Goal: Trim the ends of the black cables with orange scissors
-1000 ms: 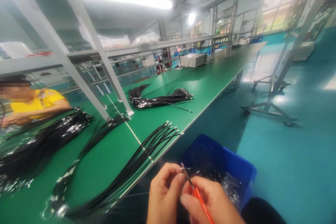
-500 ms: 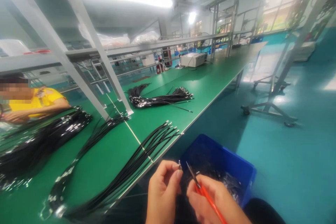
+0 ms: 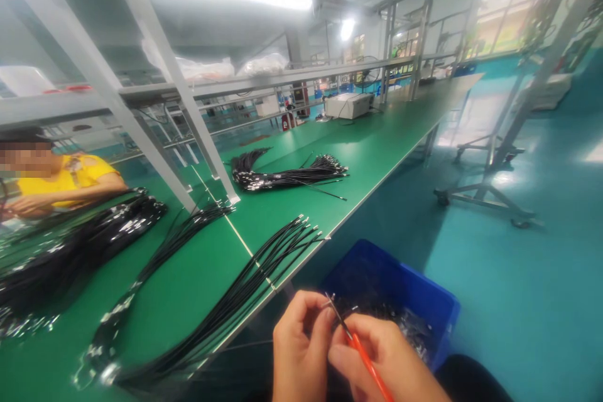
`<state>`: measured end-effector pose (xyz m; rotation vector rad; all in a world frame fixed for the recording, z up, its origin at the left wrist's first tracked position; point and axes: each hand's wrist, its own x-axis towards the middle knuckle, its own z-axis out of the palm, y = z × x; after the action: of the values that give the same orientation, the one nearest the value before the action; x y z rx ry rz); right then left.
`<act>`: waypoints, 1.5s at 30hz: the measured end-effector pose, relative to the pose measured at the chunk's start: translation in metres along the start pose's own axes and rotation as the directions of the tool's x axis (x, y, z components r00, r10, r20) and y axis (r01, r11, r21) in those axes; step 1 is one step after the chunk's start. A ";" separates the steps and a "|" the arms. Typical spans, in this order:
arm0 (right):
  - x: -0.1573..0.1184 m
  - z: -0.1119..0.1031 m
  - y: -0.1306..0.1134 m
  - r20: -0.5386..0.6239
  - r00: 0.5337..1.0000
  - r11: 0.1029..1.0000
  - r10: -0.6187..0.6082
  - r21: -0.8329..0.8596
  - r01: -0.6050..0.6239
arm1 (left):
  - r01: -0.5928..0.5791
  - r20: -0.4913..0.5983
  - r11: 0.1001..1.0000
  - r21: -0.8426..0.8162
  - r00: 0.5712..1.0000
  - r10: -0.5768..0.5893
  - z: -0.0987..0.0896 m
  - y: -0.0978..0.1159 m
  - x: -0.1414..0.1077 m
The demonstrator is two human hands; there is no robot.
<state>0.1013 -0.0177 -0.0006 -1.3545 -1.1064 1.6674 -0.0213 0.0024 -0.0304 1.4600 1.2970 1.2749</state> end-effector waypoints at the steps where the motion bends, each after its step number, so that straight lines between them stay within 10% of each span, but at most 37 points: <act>1: 0.000 -0.001 -0.001 0.002 1.000 1.000 0.007 -0.013 -0.007 | -0.006 0.002 1.000 0.017 1.000 0.006 0.000 -0.001 0.000; 15: 0.005 -0.014 0.016 -0.112 0.991 0.994 -0.074 -0.084 0.064 | 0.051 -0.007 0.992 0.113 0.999 -0.050 0.008 -0.007 0.009; 20: 0.012 -0.014 0.013 -0.441 0.854 0.951 -0.277 0.002 0.310 | 0.031 0.029 0.992 0.122 0.999 -0.035 0.007 0.002 0.006; 26: 0.028 -0.007 0.013 -0.514 0.749 0.878 -0.418 -0.018 0.477 | 0.007 -0.009 0.991 0.135 1.000 -0.005 0.014 0.011 -0.004; 33: 0.022 0.009 0.021 -0.472 0.838 0.859 -0.272 0.274 0.433 | 0.080 -0.071 0.997 0.018 0.994 -0.078 0.019 0.017 -0.007; 45: 0.013 -0.015 0.014 -0.451 0.838 0.820 -0.306 0.322 0.473 | -0.050 0.062 0.987 0.151 0.997 0.041 0.005 0.014 -0.002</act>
<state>0.1131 -0.0082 -0.0197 -1.0148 -0.6820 1.1749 -0.0132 -0.0014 -0.0179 1.6301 1.3533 1.1748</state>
